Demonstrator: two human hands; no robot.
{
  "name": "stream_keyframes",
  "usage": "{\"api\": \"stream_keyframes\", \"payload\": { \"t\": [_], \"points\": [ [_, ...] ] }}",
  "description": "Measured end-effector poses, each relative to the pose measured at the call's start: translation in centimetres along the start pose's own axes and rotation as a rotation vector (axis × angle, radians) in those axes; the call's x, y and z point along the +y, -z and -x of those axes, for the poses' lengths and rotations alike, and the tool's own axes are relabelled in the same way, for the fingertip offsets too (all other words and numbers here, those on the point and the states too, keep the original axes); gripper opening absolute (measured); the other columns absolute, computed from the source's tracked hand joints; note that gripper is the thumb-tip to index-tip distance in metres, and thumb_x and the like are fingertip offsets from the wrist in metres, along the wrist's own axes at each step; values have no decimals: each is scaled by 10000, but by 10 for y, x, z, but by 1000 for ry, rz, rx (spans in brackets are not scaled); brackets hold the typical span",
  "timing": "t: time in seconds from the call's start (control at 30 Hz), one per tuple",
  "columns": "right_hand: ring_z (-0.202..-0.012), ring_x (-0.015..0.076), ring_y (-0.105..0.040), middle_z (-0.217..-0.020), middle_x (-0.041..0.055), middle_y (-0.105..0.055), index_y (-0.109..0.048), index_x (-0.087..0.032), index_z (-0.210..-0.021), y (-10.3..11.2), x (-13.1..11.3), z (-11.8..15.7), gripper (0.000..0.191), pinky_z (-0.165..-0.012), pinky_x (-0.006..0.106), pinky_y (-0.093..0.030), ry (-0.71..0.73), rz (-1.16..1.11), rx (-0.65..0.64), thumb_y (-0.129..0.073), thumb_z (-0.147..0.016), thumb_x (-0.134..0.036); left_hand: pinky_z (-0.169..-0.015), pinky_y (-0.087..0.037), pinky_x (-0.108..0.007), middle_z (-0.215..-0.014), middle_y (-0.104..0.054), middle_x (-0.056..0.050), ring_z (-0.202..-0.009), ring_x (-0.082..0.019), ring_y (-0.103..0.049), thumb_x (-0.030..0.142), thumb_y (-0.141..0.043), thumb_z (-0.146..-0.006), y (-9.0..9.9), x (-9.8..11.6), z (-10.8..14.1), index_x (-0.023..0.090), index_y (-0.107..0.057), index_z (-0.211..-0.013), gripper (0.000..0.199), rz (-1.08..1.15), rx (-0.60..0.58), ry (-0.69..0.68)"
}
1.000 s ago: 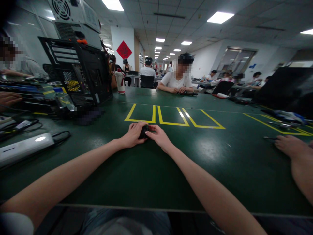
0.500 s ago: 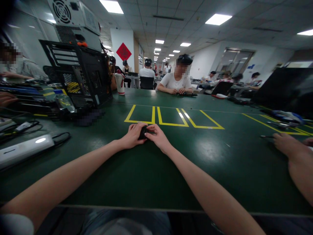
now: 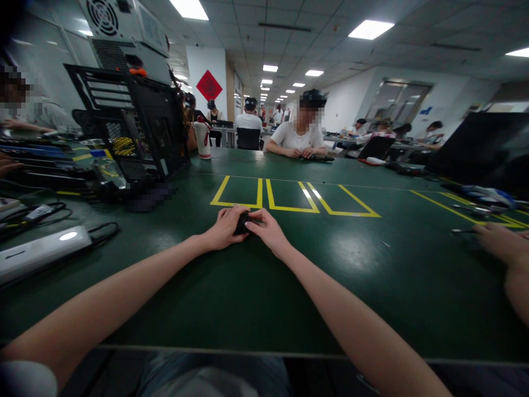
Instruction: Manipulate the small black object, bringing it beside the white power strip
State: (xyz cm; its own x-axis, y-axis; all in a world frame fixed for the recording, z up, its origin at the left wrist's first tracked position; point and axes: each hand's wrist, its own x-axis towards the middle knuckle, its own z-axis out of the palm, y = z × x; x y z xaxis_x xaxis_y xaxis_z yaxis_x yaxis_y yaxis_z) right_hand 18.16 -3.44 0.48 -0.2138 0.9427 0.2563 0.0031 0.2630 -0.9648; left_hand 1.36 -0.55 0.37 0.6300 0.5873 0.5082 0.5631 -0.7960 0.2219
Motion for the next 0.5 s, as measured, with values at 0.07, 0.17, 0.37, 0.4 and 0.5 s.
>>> {"api": "stream_keyframes", "payload": {
  "t": [0.07,0.17,0.37,0.4,0.5],
  "points": [
    [-893,136,-551,-977,0,-545,-503,-227,-864,0,1,-1,249,-854,359,-429,9,0,8,-631,-663,-297,-929,-258,-428,-1160,-438,-88,-1093,-252,-399,282,-550,-704,0,0,0,212,-256,-1197,579,-2,0,-2],
    [-913,146,-547,-1014,17,-542,-503,-234,-939,1,3,-3,310,-859,371,-424,-7,16,10,-631,-665,-300,-928,-258,-427,-1165,-436,-88,-1093,-251,-399,277,-553,-703,0,0,0,213,-259,-1194,576,-2,-1,-2],
    [-939,144,-541,-1010,23,-551,-512,-210,-938,3,2,-3,336,-899,360,-398,-12,-8,-40,-656,-638,-262,-929,-252,-430,-1164,-437,-89,-1097,-259,-395,272,-561,-693,0,0,0,209,-269,-1187,577,0,-4,5],
    [-941,142,-538,-991,14,-553,-509,-216,-926,3,1,-2,339,-896,355,-400,-9,-12,-41,-664,-627,-255,-928,-252,-430,-1163,-438,-89,-1097,-259,-395,273,-560,-693,0,1,0,210,-271,-1186,575,-1,-4,8],
    [-886,132,-548,-967,0,-544,-504,-233,-895,2,0,-1,296,-847,352,-432,-33,-14,-26,-648,-643,-293,-928,-251,-428,-1162,-439,-88,-1099,-257,-395,274,-558,-694,0,1,0,212,-267,-1187,576,1,0,8]
  ]
}}
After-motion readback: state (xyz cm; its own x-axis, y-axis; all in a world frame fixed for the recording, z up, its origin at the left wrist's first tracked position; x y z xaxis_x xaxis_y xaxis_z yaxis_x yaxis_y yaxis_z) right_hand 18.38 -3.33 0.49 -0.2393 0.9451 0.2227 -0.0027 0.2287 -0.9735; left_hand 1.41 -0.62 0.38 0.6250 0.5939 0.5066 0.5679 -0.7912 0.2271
